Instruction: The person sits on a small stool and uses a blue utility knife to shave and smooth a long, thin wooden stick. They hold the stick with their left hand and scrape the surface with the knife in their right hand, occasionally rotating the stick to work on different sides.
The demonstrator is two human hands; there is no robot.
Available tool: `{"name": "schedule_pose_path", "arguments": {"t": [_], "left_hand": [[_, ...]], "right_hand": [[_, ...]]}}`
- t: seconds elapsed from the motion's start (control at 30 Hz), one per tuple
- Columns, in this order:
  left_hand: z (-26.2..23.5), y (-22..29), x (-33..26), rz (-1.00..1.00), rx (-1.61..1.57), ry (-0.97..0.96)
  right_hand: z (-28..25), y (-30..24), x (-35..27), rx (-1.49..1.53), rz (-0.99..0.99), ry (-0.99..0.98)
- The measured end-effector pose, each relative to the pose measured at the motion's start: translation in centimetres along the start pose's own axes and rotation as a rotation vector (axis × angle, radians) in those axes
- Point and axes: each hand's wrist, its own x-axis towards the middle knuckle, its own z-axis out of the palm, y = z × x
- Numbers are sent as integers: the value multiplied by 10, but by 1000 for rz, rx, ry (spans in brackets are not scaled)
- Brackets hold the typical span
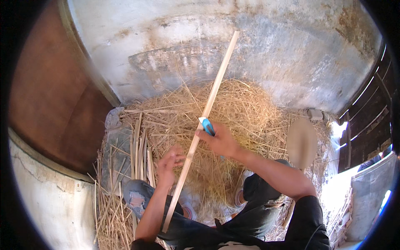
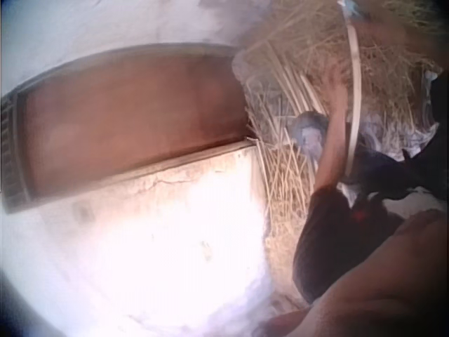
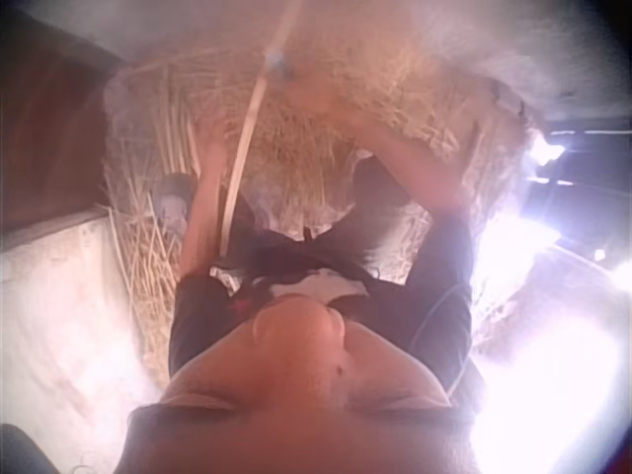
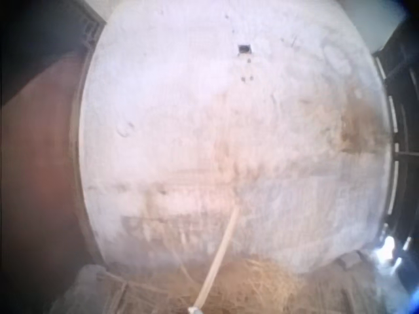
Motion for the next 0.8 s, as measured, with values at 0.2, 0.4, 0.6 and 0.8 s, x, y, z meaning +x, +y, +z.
{"name": "schedule_pose_path", "arguments": {"t": [0.2,0.4,0.6,0.8], "left_hand": [[29,37,-64,4,-248,-437],[24,40,-139,109,4,-191],[-7,60,-173,258,216,242],[-9,59,-224,272,454,-73]], "right_hand": [[3,-34,-41,16,-25,75],[43,-43,-120,84,-120,141],[76,-58,-200,346,-83,325],[82,-65,-236,452,-52,351]]}}
